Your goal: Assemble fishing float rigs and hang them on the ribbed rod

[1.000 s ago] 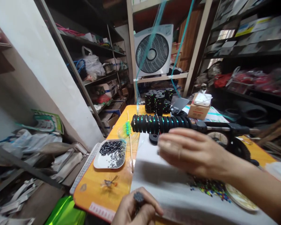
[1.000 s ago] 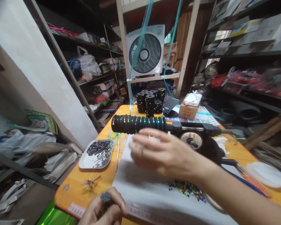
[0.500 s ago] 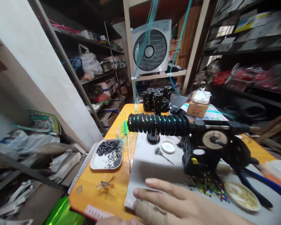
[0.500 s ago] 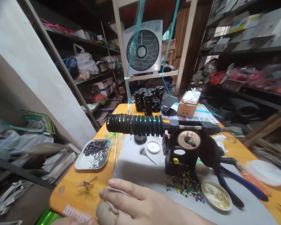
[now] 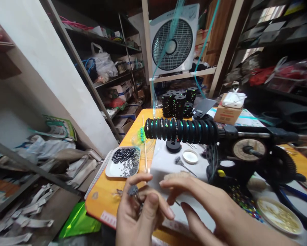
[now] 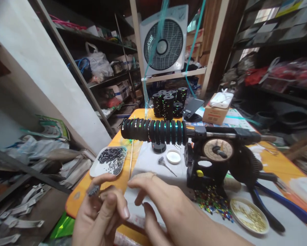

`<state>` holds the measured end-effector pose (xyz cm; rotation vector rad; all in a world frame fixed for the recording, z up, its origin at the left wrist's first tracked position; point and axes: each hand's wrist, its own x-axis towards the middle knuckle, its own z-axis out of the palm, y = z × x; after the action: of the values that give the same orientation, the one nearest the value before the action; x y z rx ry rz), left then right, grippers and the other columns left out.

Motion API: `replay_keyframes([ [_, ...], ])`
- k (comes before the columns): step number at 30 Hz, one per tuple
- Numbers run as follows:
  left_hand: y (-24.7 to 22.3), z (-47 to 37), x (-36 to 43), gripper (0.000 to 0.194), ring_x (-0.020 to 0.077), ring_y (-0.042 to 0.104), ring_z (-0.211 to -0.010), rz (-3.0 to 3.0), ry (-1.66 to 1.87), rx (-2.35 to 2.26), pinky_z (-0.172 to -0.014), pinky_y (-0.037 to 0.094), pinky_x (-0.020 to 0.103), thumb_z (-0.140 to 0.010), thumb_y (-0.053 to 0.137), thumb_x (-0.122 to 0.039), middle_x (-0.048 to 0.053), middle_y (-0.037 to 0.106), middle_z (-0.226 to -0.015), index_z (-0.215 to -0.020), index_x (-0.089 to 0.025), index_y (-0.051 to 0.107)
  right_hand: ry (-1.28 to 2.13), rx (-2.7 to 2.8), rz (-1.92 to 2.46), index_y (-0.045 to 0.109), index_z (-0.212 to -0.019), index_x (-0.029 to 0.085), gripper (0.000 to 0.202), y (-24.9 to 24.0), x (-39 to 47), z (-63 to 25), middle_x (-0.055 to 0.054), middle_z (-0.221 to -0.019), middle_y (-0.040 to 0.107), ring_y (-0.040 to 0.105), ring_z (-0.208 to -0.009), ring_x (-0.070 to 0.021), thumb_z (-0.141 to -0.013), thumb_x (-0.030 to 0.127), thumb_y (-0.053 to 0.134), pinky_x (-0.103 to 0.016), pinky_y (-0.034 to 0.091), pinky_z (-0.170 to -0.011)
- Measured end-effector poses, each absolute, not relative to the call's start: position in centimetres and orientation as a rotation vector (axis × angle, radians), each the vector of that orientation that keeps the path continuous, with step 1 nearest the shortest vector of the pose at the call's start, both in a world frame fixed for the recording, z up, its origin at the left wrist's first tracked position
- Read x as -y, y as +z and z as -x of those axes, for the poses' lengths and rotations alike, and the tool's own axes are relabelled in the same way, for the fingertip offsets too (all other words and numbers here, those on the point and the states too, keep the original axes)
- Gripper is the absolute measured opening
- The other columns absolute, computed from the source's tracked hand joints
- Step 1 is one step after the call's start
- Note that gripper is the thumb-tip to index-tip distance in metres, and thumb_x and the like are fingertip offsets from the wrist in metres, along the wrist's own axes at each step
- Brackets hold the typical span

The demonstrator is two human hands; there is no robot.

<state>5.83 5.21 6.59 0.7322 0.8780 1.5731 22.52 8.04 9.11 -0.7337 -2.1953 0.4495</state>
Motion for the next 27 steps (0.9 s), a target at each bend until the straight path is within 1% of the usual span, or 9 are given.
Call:
replay_keyframes([
  [5,7.4,-5.9,-6.1,0.044,0.0004,0.034,-0.038,-0.730,1.539,-0.877,-0.044,0.027,0.011,-0.071,0.086,-0.041,-0.004,0.066,-0.054,-0.101,-0.023,0.061,0.352,2.170,0.707,0.058,-0.123,0.020,0.053,9.5,-7.9,-22.5,-0.006,-0.112,0.074,0.071,-0.105,-0.0138,-0.077,-0.002,0.044,-0.018,0.056,-0.092],
  [8,7.3,-6.2,-5.9,0.045,0.0030,0.038,-0.040,-0.747,1.553,-0.923,-0.047,0.034,0.015,-0.069,0.088,-0.042,-0.003,0.067,-0.054,-0.100,-0.024,0.061,0.279,2.158,0.774,0.057,-0.128,0.021,0.055,9.8,-7.6,-22.4,-0.007,-0.114,0.074,0.072,-0.105,-0.0190,-0.078,0.001,0.045,-0.023,0.059,-0.089],
  [10,7.1,-6.5,-5.7,0.045,0.0051,0.041,-0.041,-0.756,1.575,-0.972,-0.048,0.036,0.017,-0.068,0.088,-0.043,-0.003,0.068,-0.054,-0.098,-0.025,0.061,0.317,2.136,0.800,0.056,-0.128,0.021,0.050,9.7,-7.7,-22.4,-0.008,-0.111,0.074,0.073,-0.099,-0.0189,-0.082,0.003,0.047,-0.023,0.060,-0.085],
  [15,6.3,-6.6,-5.7,0.045,0.0065,0.048,-0.045,-0.784,1.663,-0.989,-0.047,0.033,0.017,-0.070,0.086,-0.046,-0.004,0.066,-0.055,-0.100,-0.026,0.059,0.529,2.178,0.689,0.063,-0.099,0.018,0.020,8.5,-8.4,-22.4,-0.005,-0.084,0.066,0.066,-0.071,-0.0113,-0.092,0.005,0.051,-0.017,0.054,-0.062],
  [17,6.0,-6.3,-5.8,0.042,0.0034,0.044,-0.045,-0.789,1.644,-0.948,-0.047,0.031,0.015,-0.072,0.085,-0.045,-0.005,0.065,-0.060,-0.099,-0.025,0.059,0.509,2.175,0.665,0.063,-0.090,0.017,0.018,8.4,-8.7,-22.4,-0.005,-0.079,0.063,0.062,-0.067,-0.0110,-0.092,0.005,0.050,-0.018,0.051,-0.058],
  [20,5.4,-5.9,-6.0,0.033,-0.0013,0.035,-0.045,-0.764,1.571,-0.830,-0.047,0.026,0.015,-0.080,0.079,-0.045,-0.004,0.064,-0.075,-0.091,-0.020,0.060,0.463,2.138,0.711,0.064,-0.087,0.016,0.017,8.9,-8.8,-22.3,-0.003,-0.075,0.061,0.060,-0.066,-0.0104,-0.090,0.005,0.052,-0.018,0.050,-0.058],
  [22,4.7,-6.0,-5.8,0.034,-0.0016,0.032,-0.046,-0.721,1.493,-0.740,-0.047,0.024,0.016,-0.083,0.074,-0.048,-0.003,0.061,-0.080,-0.084,-0.018,0.058,0.438,2.100,0.753,0.066,-0.085,0.017,0.016,9.3,-8.9,-22.2,-0.001,-0.071,0.060,0.058,-0.063,-0.0096,-0.089,0.007,0.054,-0.018,0.049,-0.056],
  [25,3.4,-6.7,-5.1,0.038,0.0008,0.034,-0.049,-0.677,1.389,-0.709,-0.049,0.025,0.017,-0.081,0.075,-0.051,-0.003,0.056,-0.076,-0.080,-0.017,0.057,0.450,2.074,0.794,0.069,-0.083,0.018,0.015,9.3,-9.1,-22.1,-0.001,-0.069,0.061,0.059,-0.062,-0.0105,-0.090,0.011,0.058,-0.019,0.049,-0.055],
  [27,2.4,-7.2,-4.6,0.038,0.0034,0.039,-0.053,-0.655,1.347,-0.773,-0.051,0.028,0.017,-0.080,0.076,-0.051,-0.002,0.055,-0.072,-0.087,-0.018,0.060,0.476,2.055,0.789,0.071,-0.082,0.018,0.015,8.9,-9.3,-22.0,-0.001,-0.068,0.062,0.060,-0.062,-0.0111,-0.089,0.012,0.060,-0.020,0.050,-0.054],
])
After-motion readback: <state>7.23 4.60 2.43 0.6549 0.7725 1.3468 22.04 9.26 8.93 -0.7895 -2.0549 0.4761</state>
